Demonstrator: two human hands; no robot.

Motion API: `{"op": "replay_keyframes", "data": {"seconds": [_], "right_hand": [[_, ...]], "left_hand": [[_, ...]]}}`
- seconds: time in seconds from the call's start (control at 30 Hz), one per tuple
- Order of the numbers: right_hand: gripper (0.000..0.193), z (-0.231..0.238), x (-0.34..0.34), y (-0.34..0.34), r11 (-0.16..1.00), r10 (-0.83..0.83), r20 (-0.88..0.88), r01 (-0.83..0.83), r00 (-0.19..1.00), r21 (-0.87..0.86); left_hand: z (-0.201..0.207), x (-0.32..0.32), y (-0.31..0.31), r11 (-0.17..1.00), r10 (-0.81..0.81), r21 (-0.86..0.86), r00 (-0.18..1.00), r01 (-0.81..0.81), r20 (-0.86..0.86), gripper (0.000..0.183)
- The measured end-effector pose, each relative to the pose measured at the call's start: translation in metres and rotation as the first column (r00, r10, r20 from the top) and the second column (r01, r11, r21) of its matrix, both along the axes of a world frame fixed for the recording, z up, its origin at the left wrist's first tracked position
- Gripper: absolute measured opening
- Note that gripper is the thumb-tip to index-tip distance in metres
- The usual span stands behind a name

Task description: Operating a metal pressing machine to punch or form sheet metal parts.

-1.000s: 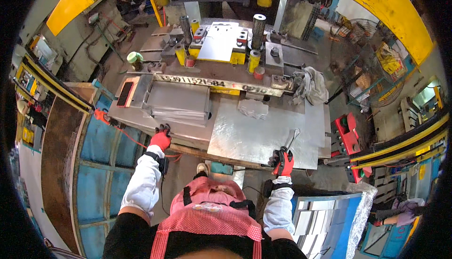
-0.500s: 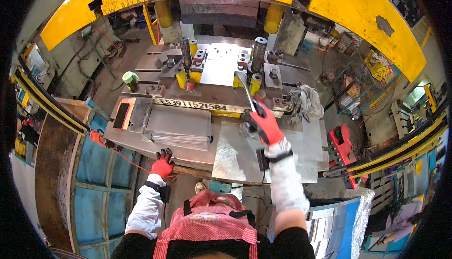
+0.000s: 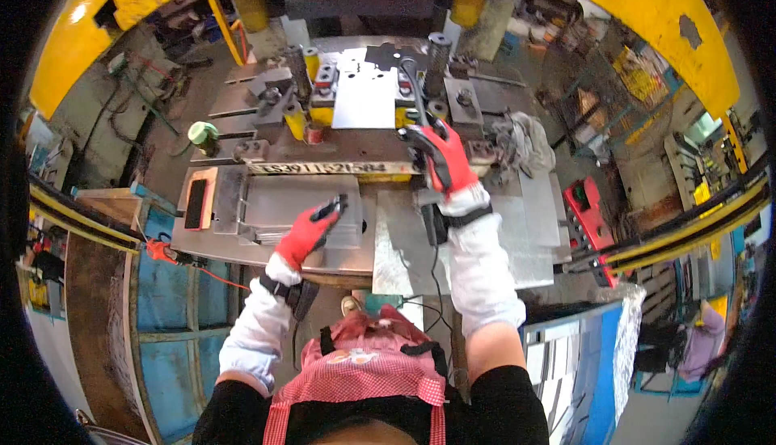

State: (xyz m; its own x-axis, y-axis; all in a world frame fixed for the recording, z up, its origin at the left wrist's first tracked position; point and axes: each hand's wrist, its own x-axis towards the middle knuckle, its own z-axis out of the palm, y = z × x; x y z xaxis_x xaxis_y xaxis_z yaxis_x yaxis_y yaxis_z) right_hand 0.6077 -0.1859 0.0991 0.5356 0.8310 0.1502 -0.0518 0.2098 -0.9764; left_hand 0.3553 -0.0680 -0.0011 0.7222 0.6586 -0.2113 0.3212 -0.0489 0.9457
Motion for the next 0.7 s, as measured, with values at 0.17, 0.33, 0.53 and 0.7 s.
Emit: {"op": "replay_keyframes", "data": {"seconds": [0.17, 0.33, 0.53, 0.7], "right_hand": [[0.041, -0.040, -0.038, -0.141, 0.991, -0.114, -0.246, 0.094, 0.962, -0.092], [0.041, -0.114, -0.039, -0.191, 0.948, -0.185, -0.325, 0.082, 0.927, -0.307], [0.036, -0.139, -0.034, -0.163, 0.907, -0.188, -0.307, 0.045, 0.933, -0.419], [0.040, -0.098, -0.051, -0.187, 0.926, -0.223, -0.154, 0.159, 0.963, -0.343]], "left_hand": [[-0.007, 0.069, 0.031, 0.862, 0.083, -0.491, 0.919, 0.128, 0.386, 0.035], [0.001, 0.138, 0.051, 0.773, 0.100, -0.510, 0.722, 0.377, 0.685, 0.036], [-0.008, 0.201, 0.081, 0.471, 0.694, -0.872, 0.555, 0.130, 0.458, 0.027], [0.046, 0.118, 0.049, 0.971, 0.222, -0.201, 0.789, -0.127, 0.573, 0.014]]}}
